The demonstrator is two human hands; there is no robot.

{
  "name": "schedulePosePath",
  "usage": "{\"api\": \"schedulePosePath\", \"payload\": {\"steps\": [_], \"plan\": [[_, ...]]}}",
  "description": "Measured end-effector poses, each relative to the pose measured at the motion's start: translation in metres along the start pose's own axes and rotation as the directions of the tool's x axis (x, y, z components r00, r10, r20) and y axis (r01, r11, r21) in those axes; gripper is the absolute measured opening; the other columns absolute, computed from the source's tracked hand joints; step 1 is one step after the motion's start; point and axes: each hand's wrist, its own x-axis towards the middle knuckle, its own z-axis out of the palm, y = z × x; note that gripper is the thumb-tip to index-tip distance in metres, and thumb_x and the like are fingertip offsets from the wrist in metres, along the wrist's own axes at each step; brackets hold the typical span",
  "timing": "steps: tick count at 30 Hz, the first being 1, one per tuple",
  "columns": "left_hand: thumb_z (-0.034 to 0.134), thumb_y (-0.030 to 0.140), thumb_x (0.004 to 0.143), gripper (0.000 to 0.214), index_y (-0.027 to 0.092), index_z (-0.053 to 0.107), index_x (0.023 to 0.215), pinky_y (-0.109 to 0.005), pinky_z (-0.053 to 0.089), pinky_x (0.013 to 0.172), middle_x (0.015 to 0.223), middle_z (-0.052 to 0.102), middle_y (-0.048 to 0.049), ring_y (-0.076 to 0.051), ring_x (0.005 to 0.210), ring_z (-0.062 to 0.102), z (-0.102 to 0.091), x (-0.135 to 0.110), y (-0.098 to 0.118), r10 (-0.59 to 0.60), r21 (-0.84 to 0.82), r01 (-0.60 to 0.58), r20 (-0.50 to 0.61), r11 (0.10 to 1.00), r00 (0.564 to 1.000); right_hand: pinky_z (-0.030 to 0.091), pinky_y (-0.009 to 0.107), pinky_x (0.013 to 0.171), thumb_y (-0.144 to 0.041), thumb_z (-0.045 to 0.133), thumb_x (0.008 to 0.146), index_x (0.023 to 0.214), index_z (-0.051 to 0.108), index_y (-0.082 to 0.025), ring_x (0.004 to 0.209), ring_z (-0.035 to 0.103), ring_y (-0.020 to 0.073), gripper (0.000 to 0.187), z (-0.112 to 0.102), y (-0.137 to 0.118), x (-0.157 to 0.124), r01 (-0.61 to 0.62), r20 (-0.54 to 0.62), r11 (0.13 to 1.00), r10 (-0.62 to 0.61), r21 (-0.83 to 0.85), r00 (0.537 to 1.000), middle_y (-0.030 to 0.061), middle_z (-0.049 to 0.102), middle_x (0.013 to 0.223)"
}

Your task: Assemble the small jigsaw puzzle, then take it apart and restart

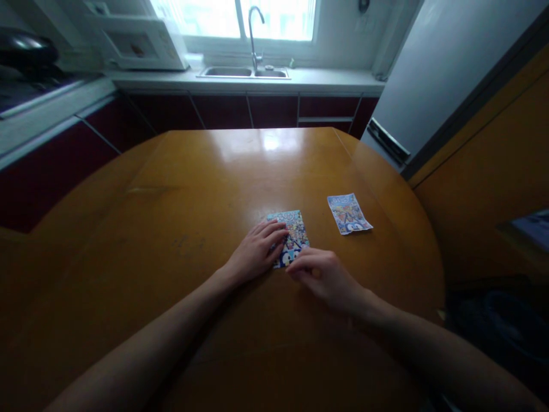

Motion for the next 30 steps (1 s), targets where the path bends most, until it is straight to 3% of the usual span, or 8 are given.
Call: {"api": "schedulePosePath", "payload": {"steps": [3, 6, 13, 22, 30], "plan": [[0.052, 0.029, 0.102, 0.032, 0.024, 0.061, 0.132, -0.055, 0.038, 0.119, 0.144, 0.059, -0.0065, -0.026, 0.138, 0.048, -0.001, 0.0, 0.0, 0.001, 0.0, -0.001, 0.004, 1.0, 1.0, 0.055, 0.03, 0.072, -0.022, 0.068, 0.086, 0.085, 0.069, -0.019, 0.077, 0.069, 0.0174, 0.004, -0.013, 0.01, 0.008, -0.197, -0.189, 0.966, 0.227, 0.165, 0.955, 0.004, 0.073, 0.082], [0.051, 0.028, 0.102, 0.031, 0.025, 0.061, 0.131, -0.055, 0.038, 0.119, 0.143, 0.059, -0.0069, -0.026, 0.137, 0.05, -0.001, 0.001, 0.001, 0.006, -0.013, -0.006, -0.005, 1.0, 1.0, 0.057, 0.031, 0.07, -0.024, 0.067, 0.085, 0.081, 0.066, -0.018, 0.072, 0.071, 0.0182, 0.007, -0.023, 0.02, 0.013, -0.283, -0.213, 0.923, 0.341, 0.263, 0.916, 0.0043, 0.072, 0.075], [0.052, 0.027, 0.101, 0.033, 0.027, 0.061, 0.133, -0.056, 0.038, 0.118, 0.144, 0.058, -0.0061, -0.026, 0.138, 0.048, -0.001, 0.001, 0.0, -0.001, -0.034, 0.001, -0.001, 0.999, 1.0, 0.052, 0.03, 0.067, -0.016, 0.069, 0.081, 0.075, 0.07, -0.017, 0.071, 0.066, 0.017, 0.006, -0.029, 0.031, 0.015, -0.354, -0.185, 0.935, 0.351, 0.019, 0.918, 0.0045, 0.073, 0.075], [0.05, 0.029, 0.102, 0.032, 0.026, 0.06, 0.133, -0.054, 0.039, 0.118, 0.145, 0.058, -0.0056, -0.025, 0.139, 0.047, 0.002, 0.0, -0.002, 0.003, 0.004, -0.003, 0.004, 1.0, 1.0, 0.051, 0.029, 0.068, -0.015, 0.072, 0.082, 0.08, 0.075, -0.016, 0.072, 0.067, 0.0176, 0.004, -0.019, 0.043, 0.013, -0.404, -0.133, 0.912, 0.394, -0.065, 0.91, 0.0067, 0.075, 0.078], [0.051, 0.028, 0.102, 0.032, 0.026, 0.061, 0.132, -0.054, 0.038, 0.119, 0.144, 0.059, -0.0055, -0.026, 0.139, 0.048, 0.001, 0.0, -0.001, 0.005, -0.009, -0.005, -0.006, 1.0, 1.0, 0.048, 0.028, 0.064, -0.015, 0.072, 0.081, 0.077, 0.074, -0.017, 0.069, 0.066, 0.0172, 0.005, -0.017, 0.039, 0.014, -0.423, -0.152, 0.895, 0.403, -0.141, 0.903, 0.006, 0.075, 0.076]]}}
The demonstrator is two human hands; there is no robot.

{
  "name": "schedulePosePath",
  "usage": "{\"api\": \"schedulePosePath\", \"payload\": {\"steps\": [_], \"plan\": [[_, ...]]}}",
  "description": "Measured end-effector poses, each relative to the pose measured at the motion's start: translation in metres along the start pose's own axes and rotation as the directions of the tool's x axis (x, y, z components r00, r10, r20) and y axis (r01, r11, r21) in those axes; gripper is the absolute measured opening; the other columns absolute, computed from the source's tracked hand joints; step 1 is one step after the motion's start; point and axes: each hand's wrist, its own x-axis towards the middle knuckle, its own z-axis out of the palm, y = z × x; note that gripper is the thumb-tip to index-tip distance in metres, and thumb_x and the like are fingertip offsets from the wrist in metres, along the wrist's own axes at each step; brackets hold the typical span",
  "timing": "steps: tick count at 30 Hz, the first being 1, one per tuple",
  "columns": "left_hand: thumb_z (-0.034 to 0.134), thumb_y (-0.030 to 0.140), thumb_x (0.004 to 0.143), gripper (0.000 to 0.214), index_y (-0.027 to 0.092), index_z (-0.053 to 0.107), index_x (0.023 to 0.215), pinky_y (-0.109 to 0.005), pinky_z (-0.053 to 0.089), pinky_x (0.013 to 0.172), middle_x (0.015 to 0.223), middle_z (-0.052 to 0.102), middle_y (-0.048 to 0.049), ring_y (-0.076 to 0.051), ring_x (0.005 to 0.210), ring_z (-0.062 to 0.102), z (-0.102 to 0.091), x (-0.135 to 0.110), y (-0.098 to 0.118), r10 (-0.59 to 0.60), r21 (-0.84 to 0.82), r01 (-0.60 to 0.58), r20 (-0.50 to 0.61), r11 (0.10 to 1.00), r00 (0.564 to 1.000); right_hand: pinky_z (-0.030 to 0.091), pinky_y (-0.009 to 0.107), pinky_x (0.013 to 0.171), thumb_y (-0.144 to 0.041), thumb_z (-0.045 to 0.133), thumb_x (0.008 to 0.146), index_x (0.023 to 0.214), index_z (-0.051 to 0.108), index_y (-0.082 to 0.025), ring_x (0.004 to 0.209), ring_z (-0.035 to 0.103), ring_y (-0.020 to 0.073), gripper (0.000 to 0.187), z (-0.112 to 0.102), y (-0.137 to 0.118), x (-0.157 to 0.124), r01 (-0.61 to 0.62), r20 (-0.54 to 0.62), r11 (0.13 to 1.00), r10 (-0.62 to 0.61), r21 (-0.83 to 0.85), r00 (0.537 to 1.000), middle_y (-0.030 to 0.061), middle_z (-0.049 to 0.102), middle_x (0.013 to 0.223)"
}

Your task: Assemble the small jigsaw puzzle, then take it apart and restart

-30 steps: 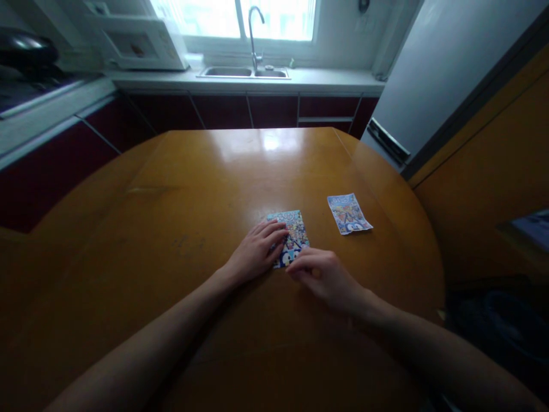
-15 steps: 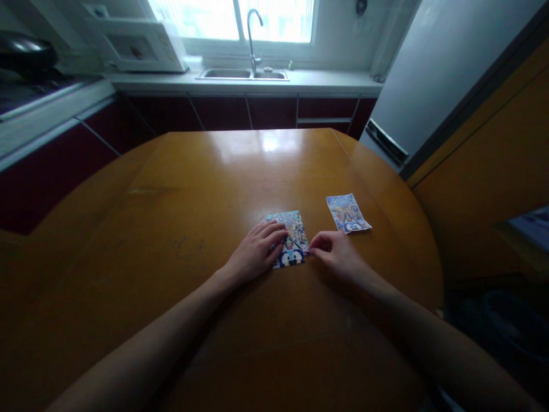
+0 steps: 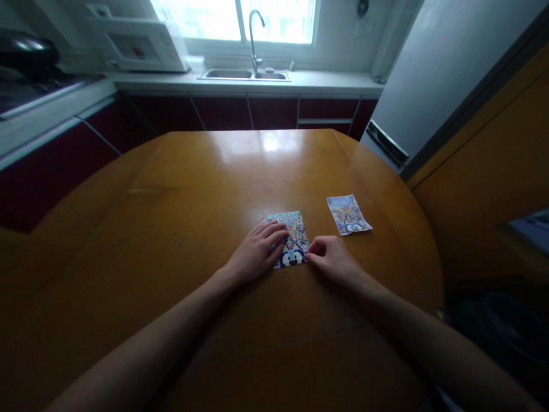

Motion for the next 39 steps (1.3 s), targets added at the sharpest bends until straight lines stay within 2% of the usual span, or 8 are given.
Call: {"api": "schedulePosePath", "payload": {"steps": [10, 16, 22, 30, 35, 39], "plan": [[0.051, 0.028, 0.102, 0.032, 0.025, 0.06, 0.132, -0.054, 0.039, 0.118, 0.144, 0.059, -0.0054, -0.026, 0.14, 0.047, 0.0, 0.0, 0.0, 0.002, 0.003, -0.002, -0.001, 1.0, 1.0, 0.047, 0.027, 0.064, -0.017, 0.072, 0.082, 0.076, 0.074, -0.017, 0.069, 0.065, 0.0166, 0.006, 0.0, 0.002, 0.001, -0.007, 0.003, 0.998, 0.007, -0.063, 1.0, 0.0059, 0.074, 0.076], [0.051, 0.029, 0.102, 0.032, 0.024, 0.061, 0.132, -0.053, 0.038, 0.119, 0.145, 0.058, -0.0063, -0.026, 0.139, 0.048, -0.001, 0.0, 0.001, -0.004, 0.016, 0.004, 0.015, 1.0, 1.0, 0.041, 0.025, 0.057, -0.019, 0.074, 0.081, 0.081, 0.071, -0.018, 0.065, 0.061, 0.015, 0.003, 0.0, -0.001, 0.0, -0.041, -0.007, 0.99, 0.041, -0.135, 0.999, 0.0036, 0.071, 0.074], [0.051, 0.028, 0.102, 0.033, 0.025, 0.061, 0.133, -0.054, 0.037, 0.119, 0.145, 0.058, -0.0057, -0.025, 0.139, 0.047, 0.002, 0.0, -0.001, -0.007, 0.0, 0.007, 0.013, 1.0, 1.0, 0.039, 0.025, 0.057, -0.02, 0.075, 0.081, 0.079, 0.07, -0.018, 0.066, 0.061, 0.0145, 0.006, -0.003, -0.005, 0.0, -0.068, -0.004, 0.982, 0.069, -0.178, 0.998, 0.0032, 0.072, 0.076], [0.051, 0.028, 0.102, 0.032, 0.023, 0.063, 0.131, -0.053, 0.038, 0.119, 0.144, 0.059, -0.0073, -0.026, 0.139, 0.047, -0.001, 0.0, 0.0, -0.013, 0.0, 0.013, 0.018, 1.0, 1.0, 0.042, 0.026, 0.064, -0.021, 0.073, 0.083, 0.076, 0.073, -0.019, 0.071, 0.064, 0.0161, 0.007, -0.002, 0.0, 0.002, -0.041, 0.035, 0.977, 0.05, -0.208, 0.998, 0.0042, 0.074, 0.079], [0.051, 0.028, 0.102, 0.032, 0.023, 0.063, 0.132, -0.055, 0.037, 0.119, 0.144, 0.059, -0.0076, -0.026, 0.139, 0.047, 0.0, 0.0, 0.0, -0.013, -0.001, 0.013, 0.018, 1.0, 1.0, 0.042, 0.027, 0.064, -0.022, 0.073, 0.083, 0.077, 0.073, -0.02, 0.071, 0.064, 0.0162, 0.006, 0.0, 0.001, 0.001, -0.03, 0.021, 0.974, 0.036, -0.226, 0.999, 0.0031, 0.074, 0.078], [0.051, 0.027, 0.102, 0.032, 0.024, 0.062, 0.132, -0.055, 0.037, 0.119, 0.144, 0.058, -0.0063, -0.025, 0.139, 0.047, 0.0, 0.001, 0.0, -0.006, -0.021, 0.007, 0.009, 1.0, 1.0, 0.043, 0.026, 0.064, -0.021, 0.073, 0.085, 0.078, 0.073, -0.019, 0.07, 0.064, 0.0155, 0.007, -0.001, 0.006, 0.005, -0.021, 0.009, 0.988, 0.023, -0.156, 1.0, 0.0034, 0.073, 0.077]]}}
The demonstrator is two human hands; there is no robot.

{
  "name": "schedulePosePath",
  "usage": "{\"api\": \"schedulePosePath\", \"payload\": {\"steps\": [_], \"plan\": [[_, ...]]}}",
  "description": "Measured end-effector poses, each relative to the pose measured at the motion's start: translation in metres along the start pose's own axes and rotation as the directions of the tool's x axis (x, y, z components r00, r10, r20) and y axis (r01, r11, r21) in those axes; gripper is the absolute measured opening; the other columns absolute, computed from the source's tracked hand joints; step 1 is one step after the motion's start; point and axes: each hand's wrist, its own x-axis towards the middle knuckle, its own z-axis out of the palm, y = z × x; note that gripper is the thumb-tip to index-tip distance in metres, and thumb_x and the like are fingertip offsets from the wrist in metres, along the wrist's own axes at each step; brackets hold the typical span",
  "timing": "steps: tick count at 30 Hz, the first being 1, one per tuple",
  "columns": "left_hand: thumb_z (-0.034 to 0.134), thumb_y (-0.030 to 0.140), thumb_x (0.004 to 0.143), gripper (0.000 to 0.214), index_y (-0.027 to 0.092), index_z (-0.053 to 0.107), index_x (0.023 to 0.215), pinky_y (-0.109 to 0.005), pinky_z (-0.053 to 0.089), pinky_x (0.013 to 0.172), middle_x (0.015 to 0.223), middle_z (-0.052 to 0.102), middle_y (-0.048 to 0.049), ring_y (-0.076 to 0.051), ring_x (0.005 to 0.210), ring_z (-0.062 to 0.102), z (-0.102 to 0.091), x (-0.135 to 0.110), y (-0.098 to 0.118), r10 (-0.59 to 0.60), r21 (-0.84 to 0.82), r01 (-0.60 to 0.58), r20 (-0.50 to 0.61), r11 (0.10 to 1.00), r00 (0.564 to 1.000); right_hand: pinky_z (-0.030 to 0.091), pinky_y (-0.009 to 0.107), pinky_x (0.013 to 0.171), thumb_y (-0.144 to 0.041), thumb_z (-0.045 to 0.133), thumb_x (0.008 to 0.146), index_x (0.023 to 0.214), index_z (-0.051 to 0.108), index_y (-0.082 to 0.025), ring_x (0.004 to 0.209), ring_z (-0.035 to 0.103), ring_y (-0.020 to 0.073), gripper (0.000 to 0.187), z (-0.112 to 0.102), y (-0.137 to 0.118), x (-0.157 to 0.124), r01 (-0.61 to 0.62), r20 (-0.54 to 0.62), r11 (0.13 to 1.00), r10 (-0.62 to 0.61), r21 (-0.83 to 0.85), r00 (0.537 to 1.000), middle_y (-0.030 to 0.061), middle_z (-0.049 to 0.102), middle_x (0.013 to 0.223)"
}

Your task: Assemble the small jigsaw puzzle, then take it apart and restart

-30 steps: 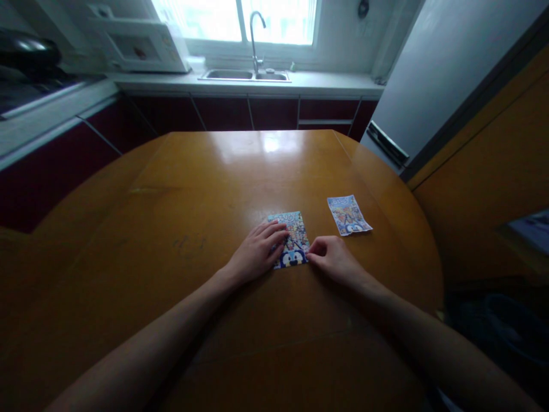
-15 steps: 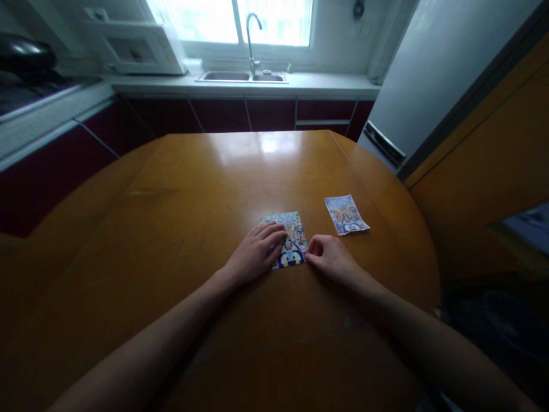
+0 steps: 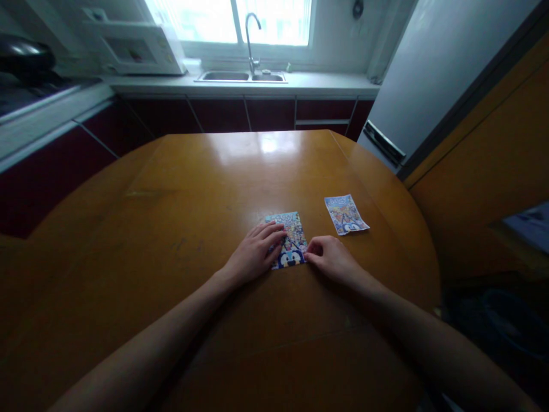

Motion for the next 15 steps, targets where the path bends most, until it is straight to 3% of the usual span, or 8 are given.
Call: {"api": "schedulePosePath", "payload": {"steps": [3, 10, 15], "plan": [[0.051, 0.027, 0.102, 0.032, 0.025, 0.061, 0.132, -0.055, 0.037, 0.119, 0.144, 0.058, -0.0059, -0.025, 0.138, 0.048, -0.001, 0.0, 0.0, 0.002, 0.005, -0.002, -0.001, 1.0, 1.0, 0.042, 0.026, 0.062, -0.022, 0.071, 0.087, 0.081, 0.072, -0.018, 0.069, 0.063, 0.0148, 0.008, -0.004, 0.003, 0.003, 0.001, -0.035, 0.999, 0.001, 0.054, 0.999, 0.0035, 0.072, 0.077], [0.051, 0.028, 0.102, 0.032, 0.023, 0.061, 0.132, -0.053, 0.038, 0.118, 0.144, 0.058, -0.0065, -0.025, 0.139, 0.047, 0.0, 0.0, -0.001, -0.002, 0.03, 0.002, 0.009, 1.0, 1.0, 0.035, 0.026, 0.058, -0.028, 0.08, 0.08, 0.077, 0.069, -0.02, 0.067, 0.061, 0.0149, 0.013, -0.008, -0.007, -0.001, -0.054, 0.008, 0.99, 0.055, -0.13, 0.998, 0.0016, 0.071, 0.077], [0.054, 0.03, 0.101, 0.033, 0.024, 0.062, 0.132, -0.053, 0.037, 0.119, 0.145, 0.058, -0.0059, -0.026, 0.141, 0.046, 0.0, -0.001, -0.002, -0.006, 0.015, 0.006, 0.013, 1.0, 1.0, 0.034, 0.025, 0.058, -0.028, 0.08, 0.078, 0.078, 0.068, -0.021, 0.068, 0.06, 0.0149, 0.014, -0.008, -0.008, 0.002, -0.068, 0.018, 0.99, 0.071, -0.126, 0.997, 0.0015, 0.071, 0.078]]}}
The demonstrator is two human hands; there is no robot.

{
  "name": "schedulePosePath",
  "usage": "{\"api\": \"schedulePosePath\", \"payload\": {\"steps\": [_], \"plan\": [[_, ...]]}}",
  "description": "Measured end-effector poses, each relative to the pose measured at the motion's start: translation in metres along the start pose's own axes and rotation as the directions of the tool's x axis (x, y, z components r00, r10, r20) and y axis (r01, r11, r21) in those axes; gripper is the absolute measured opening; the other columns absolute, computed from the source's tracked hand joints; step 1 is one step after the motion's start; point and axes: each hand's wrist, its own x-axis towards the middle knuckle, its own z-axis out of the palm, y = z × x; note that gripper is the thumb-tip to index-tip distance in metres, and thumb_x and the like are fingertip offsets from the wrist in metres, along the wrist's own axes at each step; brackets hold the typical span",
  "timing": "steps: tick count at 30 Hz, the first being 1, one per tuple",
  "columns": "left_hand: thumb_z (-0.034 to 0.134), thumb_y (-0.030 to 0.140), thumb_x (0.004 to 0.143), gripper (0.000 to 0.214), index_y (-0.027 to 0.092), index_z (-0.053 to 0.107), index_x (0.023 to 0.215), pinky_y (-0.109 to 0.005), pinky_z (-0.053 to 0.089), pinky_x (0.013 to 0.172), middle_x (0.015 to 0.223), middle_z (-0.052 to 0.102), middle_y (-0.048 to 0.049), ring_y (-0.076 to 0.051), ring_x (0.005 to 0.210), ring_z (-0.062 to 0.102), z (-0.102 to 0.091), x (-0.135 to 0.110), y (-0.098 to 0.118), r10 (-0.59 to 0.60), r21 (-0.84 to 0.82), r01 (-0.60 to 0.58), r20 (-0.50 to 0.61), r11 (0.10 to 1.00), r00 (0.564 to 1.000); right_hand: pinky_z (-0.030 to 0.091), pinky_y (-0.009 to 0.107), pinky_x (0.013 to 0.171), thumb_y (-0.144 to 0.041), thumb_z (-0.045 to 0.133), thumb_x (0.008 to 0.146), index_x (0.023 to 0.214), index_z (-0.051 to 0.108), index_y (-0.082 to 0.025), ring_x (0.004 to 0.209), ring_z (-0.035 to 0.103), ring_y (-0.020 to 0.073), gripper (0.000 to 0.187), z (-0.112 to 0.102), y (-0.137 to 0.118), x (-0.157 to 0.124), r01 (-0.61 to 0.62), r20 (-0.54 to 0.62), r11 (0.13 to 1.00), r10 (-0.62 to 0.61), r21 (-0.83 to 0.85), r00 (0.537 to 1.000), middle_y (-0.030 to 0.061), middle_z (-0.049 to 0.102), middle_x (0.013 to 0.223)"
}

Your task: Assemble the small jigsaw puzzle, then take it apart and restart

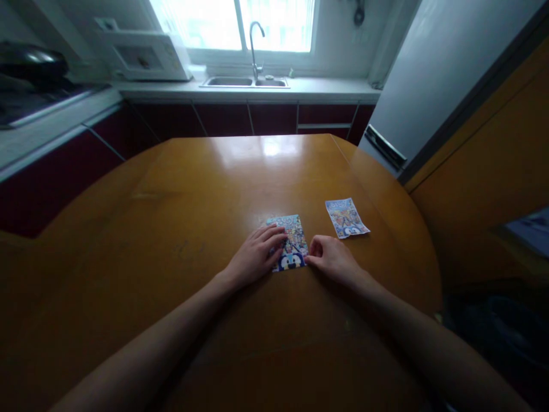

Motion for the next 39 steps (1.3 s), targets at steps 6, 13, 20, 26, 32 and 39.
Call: {"api": "schedulePosePath", "payload": {"steps": [6, 13, 20, 26, 32, 39], "plan": [[0.055, 0.029, 0.1, 0.034, 0.026, 0.062, 0.133, -0.055, 0.035, 0.121, 0.146, 0.058, -0.0044, -0.027, 0.144, 0.043, 0.001, -0.003, -0.002, -0.014, 0.011, 0.014, -0.007, 1.0, 1.0, 0.032, 0.026, 0.057, -0.028, 0.077, 0.076, 0.075, 0.066, -0.021, 0.066, 0.058, 0.0146, 0.013, 0.0, -0.002, 0.001, 0.001, 0.005, 1.0, -0.001, -0.003, 1.0, 0.001, 0.07, 0.076], [0.056, 0.028, 0.1, 0.031, 0.026, 0.067, 0.129, -0.054, 0.041, 0.117, 0.137, 0.065, -0.0051, -0.026, 0.136, 0.052, -0.003, -0.002, -0.002, 0.02, -0.01, -0.02, -0.032, 1.0, 0.999, 0.034, 0.025, 0.057, -0.031, 0.068, 0.082, 0.067, 0.058, -0.019, 0.062, 0.054, 0.0137, 0.021, 0.013, 0.013, 0.017, 0.123, -0.105, 0.967, -0.102, 0.221, 0.989, -0.0003, 0.063, 0.066], [0.044, 0.033, 0.103, 0.035, 0.019, 0.067, 0.125, -0.05, 0.047, 0.113, 0.135, 0.064, -0.012, -0.024, 0.128, 0.059, -0.002, -0.002, -0.016, -0.221, -0.247, 0.166, -0.215, 0.955, 0.951, 0.04, 0.026, 0.062, -0.03, 0.054, 0.091, 0.075, 0.06, -0.019, 0.065, 0.057, 0.016, 0.021, 0.01, 0.023, 0.036, 0.312, -0.406, 0.91, -0.186, 0.271, 0.895, -0.0001, 0.062, 0.069], [0.042, 0.031, 0.1, 0.038, 0.018, 0.064, 0.129, -0.049, 0.042, 0.118, 0.142, 0.059, -0.0129, -0.026, 0.137, 0.052, -0.001, -0.002, -0.021, -0.258, -0.094, 0.242, -0.269, 0.966, 0.928, 0.05, 0.031, 0.087, -0.016, 0.048, 0.091, 0.104, 0.07, -0.019, 0.098, 0.065, 0.0214, 0.026, 0.029, 0.012, 0.031, 0.436, -0.467, 0.883, -0.316, 0.175, 0.826, 0.0089, 0.07, 0.103], [0.055, 0.04, 0.096, 0.056, 0.022, 0.049, 0.149, -0.052, 0.029, 0.124, 0.16, 0.04, -0.0121, -0.03, 0.149, 0.035, 0.0, -0.004, -0.009, -0.182, 0.164, 0.187, -0.044, 0.969, 0.982, 0.043, 0.031, 0.109, -0.008, 0.045, 0.089, 0.127, 0.066, -0.017, 0.123, 0.057, 0.0225, 0.044, 0.049, -0.003, 0.024, 0.479, -0.383, 0.875, -0.464, -0.061, 0.799, 0.0119, 0.065, 0.128], [0.05, 0.061, 0.097, 0.064, 0.036, 0.04, 0.155, -0.06, 0.016, 0.124, 0.167, 0.025, -0.0071, -0.035, 0.155, 0.018, -0.006, -0.011, 0.0, -0.277, 0.268, 0.227, 0.166, 0.936, 0.946, 0.026, 0.046, 0.121, -0.013, 0.049, 0.088, 0.144, 0.056, -0.016, 0.147, 0.035, 0.0302, 0.056, 0.042, 0.016, 0.028, 0.271, -0.363, 0.911, -0.377, -0.31, 0.852, 0.016, 0.046, 0.156]]}}
